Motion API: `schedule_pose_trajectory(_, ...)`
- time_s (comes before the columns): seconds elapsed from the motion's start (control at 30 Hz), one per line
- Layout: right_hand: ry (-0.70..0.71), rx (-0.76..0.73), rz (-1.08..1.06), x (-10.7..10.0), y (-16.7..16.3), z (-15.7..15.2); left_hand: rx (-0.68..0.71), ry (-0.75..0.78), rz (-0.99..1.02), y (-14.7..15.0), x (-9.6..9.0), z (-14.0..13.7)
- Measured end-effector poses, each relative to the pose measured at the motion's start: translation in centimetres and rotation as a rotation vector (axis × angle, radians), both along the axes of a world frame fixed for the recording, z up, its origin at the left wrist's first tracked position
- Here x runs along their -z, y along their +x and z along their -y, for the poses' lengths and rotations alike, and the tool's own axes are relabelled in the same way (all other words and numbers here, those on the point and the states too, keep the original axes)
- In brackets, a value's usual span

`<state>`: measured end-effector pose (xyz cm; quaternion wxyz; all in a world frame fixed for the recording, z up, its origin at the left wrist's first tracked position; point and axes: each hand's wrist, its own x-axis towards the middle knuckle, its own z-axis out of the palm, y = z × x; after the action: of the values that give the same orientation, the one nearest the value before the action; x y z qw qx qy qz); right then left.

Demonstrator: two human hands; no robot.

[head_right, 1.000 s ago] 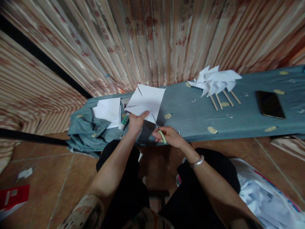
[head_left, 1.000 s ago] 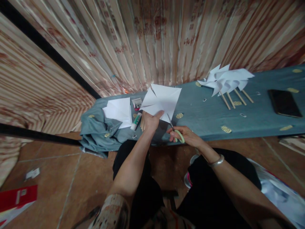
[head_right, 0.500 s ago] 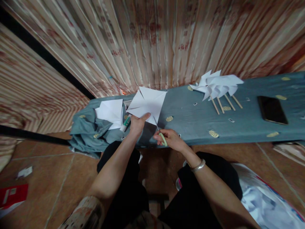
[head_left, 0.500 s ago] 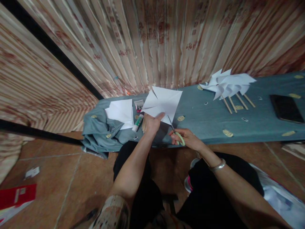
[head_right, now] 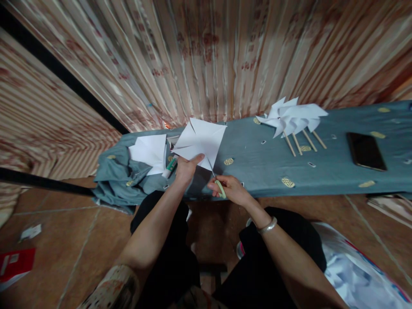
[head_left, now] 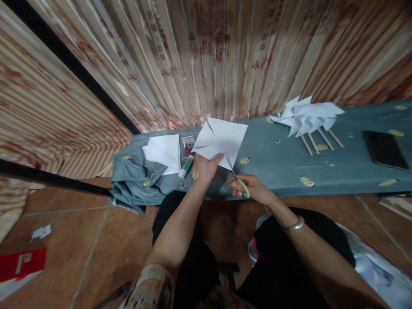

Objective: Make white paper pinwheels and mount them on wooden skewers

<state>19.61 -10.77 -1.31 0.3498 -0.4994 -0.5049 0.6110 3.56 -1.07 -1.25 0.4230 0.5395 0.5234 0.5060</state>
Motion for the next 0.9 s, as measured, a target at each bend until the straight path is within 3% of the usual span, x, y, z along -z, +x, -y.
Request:
schedule_pose_trajectory(0.3,0.016,-0.009,0.01,0.0,0.2,0.0,-0.021,-0.086,0.03,0.6,-2.4,1.4)
schedule_pose_trajectory(0.9,0.003,0.03,0.026,-0.1,0.0,-0.1,-0.027,-0.084,0.018,0.5,-1.9,1.0)
